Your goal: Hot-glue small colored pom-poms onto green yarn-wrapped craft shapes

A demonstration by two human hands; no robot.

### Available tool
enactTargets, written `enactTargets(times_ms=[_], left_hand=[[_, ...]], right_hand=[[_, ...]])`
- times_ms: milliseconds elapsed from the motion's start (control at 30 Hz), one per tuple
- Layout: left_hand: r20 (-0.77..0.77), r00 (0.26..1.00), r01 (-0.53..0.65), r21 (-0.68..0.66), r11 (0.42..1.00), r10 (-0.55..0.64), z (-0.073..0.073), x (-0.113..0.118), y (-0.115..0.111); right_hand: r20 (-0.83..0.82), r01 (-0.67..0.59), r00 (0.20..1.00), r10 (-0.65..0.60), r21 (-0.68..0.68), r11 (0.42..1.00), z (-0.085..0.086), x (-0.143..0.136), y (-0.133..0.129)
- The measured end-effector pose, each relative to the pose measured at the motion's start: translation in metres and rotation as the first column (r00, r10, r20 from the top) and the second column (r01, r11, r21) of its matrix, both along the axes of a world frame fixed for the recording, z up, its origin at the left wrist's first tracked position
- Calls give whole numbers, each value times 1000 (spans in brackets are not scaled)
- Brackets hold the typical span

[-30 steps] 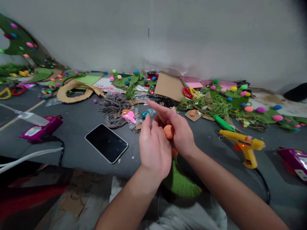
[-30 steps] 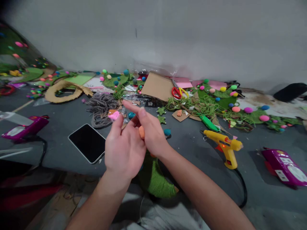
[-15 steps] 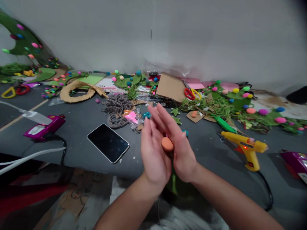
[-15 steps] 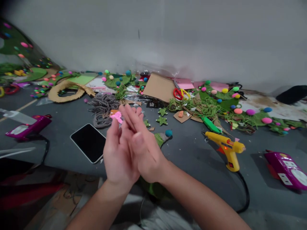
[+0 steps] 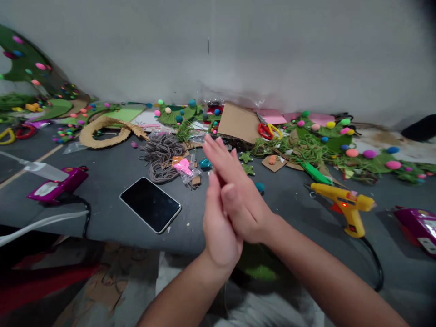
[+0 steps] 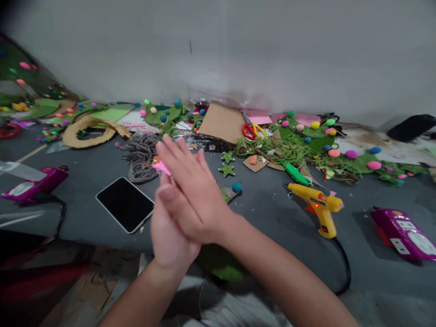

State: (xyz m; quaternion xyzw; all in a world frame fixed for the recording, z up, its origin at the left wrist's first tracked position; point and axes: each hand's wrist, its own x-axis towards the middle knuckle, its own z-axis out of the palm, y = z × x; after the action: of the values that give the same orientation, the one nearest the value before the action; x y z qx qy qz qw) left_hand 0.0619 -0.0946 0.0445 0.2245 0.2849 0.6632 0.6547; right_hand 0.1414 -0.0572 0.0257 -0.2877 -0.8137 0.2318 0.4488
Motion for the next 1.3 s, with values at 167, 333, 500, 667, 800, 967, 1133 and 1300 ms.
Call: enactTargets(times_ms=[167,333,500,667,800,967,1133,1300], left_hand=[[-28,994,-109,15,994,110,-6,-11,7],[-73,993,-84,93,992,91,-13,-4,1],[118,993,-6,-43,999,12,8,-7,4],[75,997,0,-29,1000,2,-11,-1,13],[84,988,-130,40,991,126,-5,-7,2],[143,989,-18,-22,1000,21,14,-28,5],[146,986,99,-132,986,-79,4,-16,11],[178,982,78,-47,996,-68,6,-26,10]], right_hand=[[67,-131,990,124,120,984,-10,-2,-5],[-50,-98,993,103,93,991,7,-5,1],[95,-33,995,21,124,992,-6,10,11],[193,-176,972,135,214,961,9,-5,-21],[257,-79,966,20,223,972,19,-8,-17],[312,-69,950,-6,228,971,6,-1,-14],[359,-188,931,67,314,931,14,-6,-10],[315,-69,949,-4,219,973,5,3,6]])
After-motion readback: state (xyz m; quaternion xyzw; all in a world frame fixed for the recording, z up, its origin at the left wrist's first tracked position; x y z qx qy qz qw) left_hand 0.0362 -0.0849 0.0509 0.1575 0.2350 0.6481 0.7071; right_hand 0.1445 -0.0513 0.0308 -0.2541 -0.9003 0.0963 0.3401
